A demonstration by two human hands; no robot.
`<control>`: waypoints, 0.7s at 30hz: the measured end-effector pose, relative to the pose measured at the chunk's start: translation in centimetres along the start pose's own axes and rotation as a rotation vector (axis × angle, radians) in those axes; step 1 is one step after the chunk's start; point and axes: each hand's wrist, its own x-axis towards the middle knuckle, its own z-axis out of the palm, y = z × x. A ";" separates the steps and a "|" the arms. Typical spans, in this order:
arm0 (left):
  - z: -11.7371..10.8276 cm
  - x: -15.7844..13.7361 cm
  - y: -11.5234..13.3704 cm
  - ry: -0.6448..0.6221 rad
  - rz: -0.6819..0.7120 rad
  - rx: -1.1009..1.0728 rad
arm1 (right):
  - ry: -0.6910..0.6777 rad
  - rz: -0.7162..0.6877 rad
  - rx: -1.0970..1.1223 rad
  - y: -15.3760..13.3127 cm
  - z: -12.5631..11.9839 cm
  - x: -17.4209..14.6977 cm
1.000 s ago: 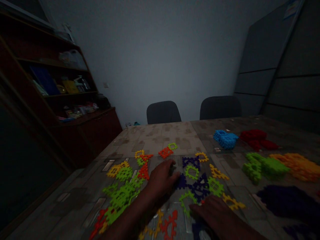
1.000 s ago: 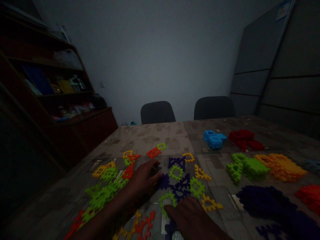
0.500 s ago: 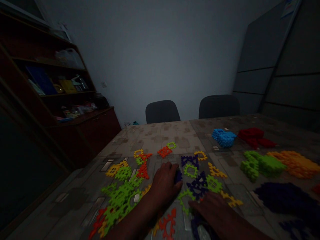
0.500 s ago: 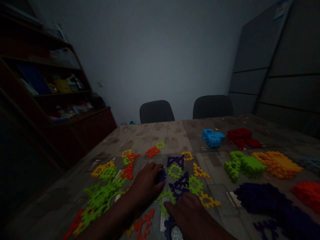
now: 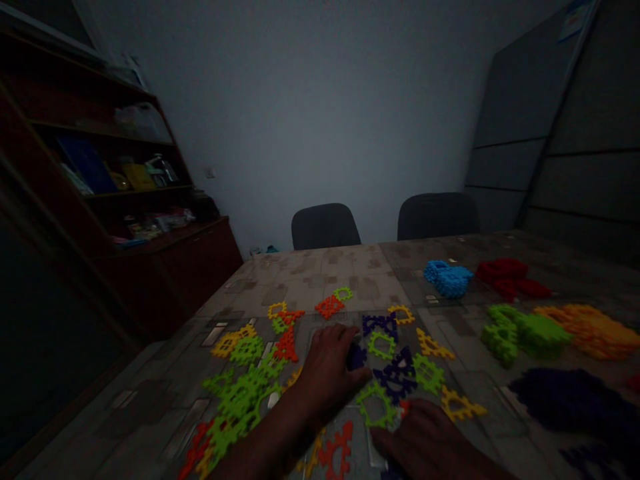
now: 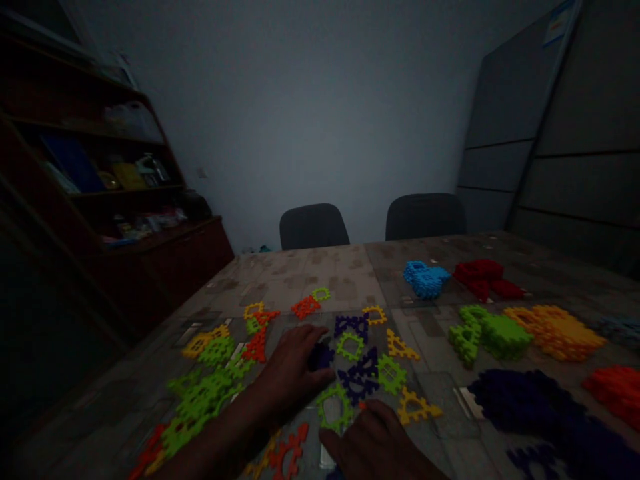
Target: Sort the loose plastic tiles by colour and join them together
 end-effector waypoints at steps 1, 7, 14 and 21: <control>0.1 0.0 0.2 0.005 -0.015 0.012 | 0.008 -0.003 -0.011 0.0 0.0 0.0; 0.2 0.1 0.1 -0.010 -0.047 0.033 | 0.097 0.001 -0.115 0.1 1.8 -0.2; 0.6 0.1 -0.3 0.047 0.021 -0.051 | 0.184 -0.015 -0.181 0.2 2.9 0.5; 0.7 1.0 -0.4 0.162 -0.060 -0.559 | 0.087 -0.003 -0.245 0.2 0.9 1.3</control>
